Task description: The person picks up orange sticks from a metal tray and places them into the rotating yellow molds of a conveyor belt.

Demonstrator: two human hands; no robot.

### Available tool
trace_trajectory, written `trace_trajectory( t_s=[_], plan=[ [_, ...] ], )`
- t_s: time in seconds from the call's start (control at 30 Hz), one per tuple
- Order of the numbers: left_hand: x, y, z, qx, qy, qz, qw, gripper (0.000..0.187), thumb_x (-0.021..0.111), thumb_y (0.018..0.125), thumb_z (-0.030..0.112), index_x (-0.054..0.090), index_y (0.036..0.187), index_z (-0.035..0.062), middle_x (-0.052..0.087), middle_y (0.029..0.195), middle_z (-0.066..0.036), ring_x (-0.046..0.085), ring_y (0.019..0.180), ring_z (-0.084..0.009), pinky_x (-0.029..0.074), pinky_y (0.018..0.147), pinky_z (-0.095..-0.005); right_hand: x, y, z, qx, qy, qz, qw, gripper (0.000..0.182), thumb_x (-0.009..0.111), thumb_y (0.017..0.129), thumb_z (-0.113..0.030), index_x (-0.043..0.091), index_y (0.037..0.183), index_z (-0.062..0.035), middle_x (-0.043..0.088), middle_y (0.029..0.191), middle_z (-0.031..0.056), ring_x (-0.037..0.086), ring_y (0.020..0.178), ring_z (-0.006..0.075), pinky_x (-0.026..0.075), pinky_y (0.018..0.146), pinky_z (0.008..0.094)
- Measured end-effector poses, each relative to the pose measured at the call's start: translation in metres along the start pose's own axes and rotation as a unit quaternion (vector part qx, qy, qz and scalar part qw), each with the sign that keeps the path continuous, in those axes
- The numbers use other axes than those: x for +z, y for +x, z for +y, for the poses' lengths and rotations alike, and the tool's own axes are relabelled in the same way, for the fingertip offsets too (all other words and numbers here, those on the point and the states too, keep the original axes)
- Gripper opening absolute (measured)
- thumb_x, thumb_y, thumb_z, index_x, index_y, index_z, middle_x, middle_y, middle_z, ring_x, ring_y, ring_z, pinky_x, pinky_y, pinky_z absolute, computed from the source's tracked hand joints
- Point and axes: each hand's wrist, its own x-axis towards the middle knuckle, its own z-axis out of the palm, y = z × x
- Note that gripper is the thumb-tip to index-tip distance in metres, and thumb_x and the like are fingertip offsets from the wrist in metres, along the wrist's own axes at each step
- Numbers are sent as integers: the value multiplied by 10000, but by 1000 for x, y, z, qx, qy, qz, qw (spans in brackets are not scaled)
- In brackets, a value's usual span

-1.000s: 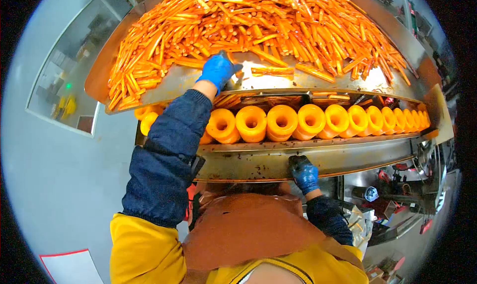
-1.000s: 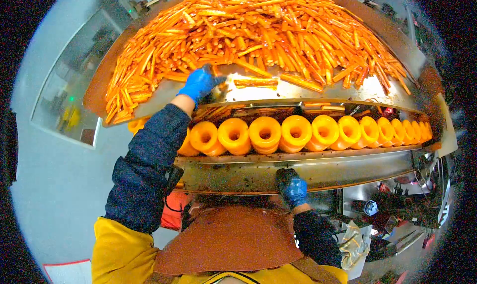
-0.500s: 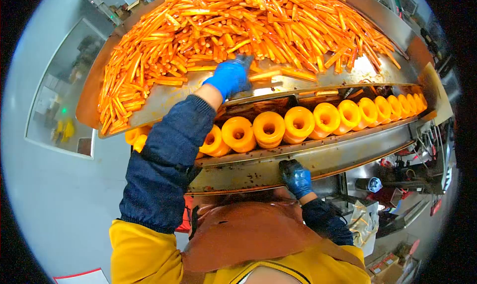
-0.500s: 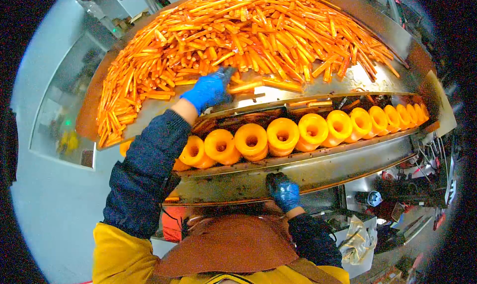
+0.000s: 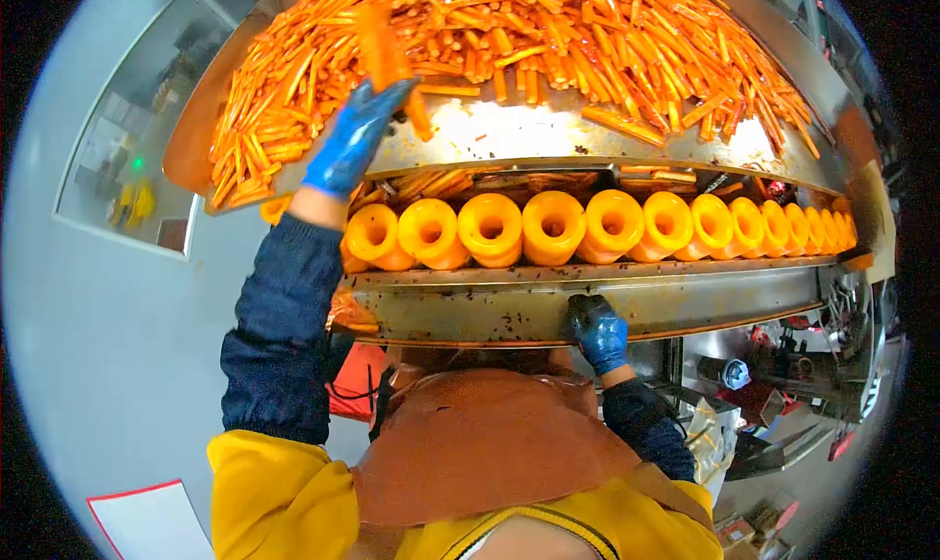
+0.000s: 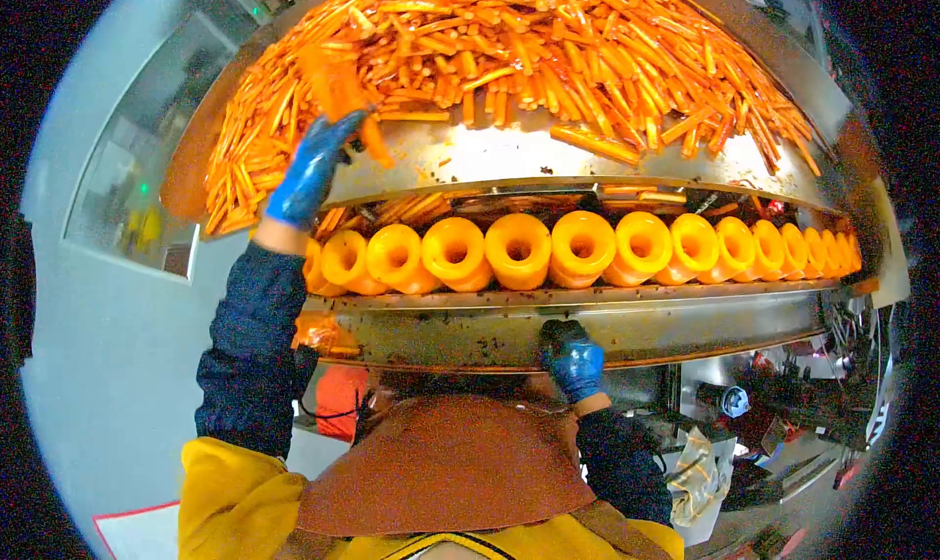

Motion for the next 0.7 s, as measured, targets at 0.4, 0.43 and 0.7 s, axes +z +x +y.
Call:
trace_trajectory(
  t_s=[0.4,0.43,0.7],
  plan=[
    [-13,-126,-79,-147,-91,131,976,239,657,828,292,653,927,74,599,755,36,499,651,-59,383,561,-214,6,0,3,44,-26,-36,998,228,544,815,-282,649,977,-160,635,932,119,613,829,310,506,665,417],
    [-12,-127,-78,-200,-77,104,971,256,644,833,306,665,943,76,609,773,35,509,669,-59,384,574,-215,4,0,3,60,-34,-57,996,235,539,818,-287,649,984,-161,635,941,119,614,835,309,506,669,418],
    [11,-126,-49,-87,-161,121,976,273,609,865,248,653,1054,57,611,777,33,510,669,-53,407,582,-220,7,0,4,50,-18,-38,998,249,537,821,-279,648,1005,-153,633,966,127,614,845,316,506,704,416]
  ],
)
